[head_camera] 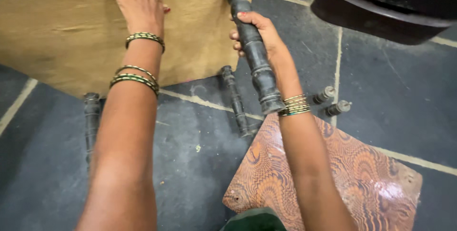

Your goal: The person assembles furniture legs onto a wooden tabletop. They insert and tighten black cylindrical legs into the underside of the table one by one, using both hands to align and secure each piece.

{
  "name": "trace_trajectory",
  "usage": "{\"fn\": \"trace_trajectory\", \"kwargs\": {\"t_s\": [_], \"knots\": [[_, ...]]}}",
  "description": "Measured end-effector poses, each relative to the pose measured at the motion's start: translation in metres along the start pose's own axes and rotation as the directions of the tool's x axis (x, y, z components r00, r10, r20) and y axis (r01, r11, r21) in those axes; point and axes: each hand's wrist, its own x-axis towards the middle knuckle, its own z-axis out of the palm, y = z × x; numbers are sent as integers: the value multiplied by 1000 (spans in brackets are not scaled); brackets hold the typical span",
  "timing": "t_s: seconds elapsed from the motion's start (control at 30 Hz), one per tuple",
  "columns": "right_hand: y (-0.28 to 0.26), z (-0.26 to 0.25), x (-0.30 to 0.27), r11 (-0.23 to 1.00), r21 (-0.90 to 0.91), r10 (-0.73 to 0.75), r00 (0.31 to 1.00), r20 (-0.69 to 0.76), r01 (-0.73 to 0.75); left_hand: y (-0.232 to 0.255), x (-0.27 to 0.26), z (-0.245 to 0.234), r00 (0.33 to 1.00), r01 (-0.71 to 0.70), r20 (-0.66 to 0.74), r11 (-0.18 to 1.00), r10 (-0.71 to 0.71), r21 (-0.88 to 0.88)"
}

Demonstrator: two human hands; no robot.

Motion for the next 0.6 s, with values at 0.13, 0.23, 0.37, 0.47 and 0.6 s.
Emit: {"fn": "trace_trajectory", "kwargs": {"t_s": [0.13, 0.23, 0.37, 0.47, 0.6], "knots": [[8, 6, -5, 978, 201, -88, 989, 116, 63, 0, -1, 8, 1000, 13, -29, 998, -12, 56], [6, 9, -9, 963, 261, -102, 984, 143, 62, 1, -2, 8, 1000, 4, 5, 999, -4, 42], [1, 22, -16, 981, 169, -113, 990, 85, 98, 2, -3, 6, 1000, 5, -16, 998, -4, 57], [-12, 40, -19, 967, -234, -139, 981, -133, 105, 1, -2, 7, 999, 8, -49, 998, -5, 61], [-19, 53, -20, 767, -641, -229, 926, -299, -17, 2, -1, 13, 1000, 1, -16, 999, 0, 32]]}}
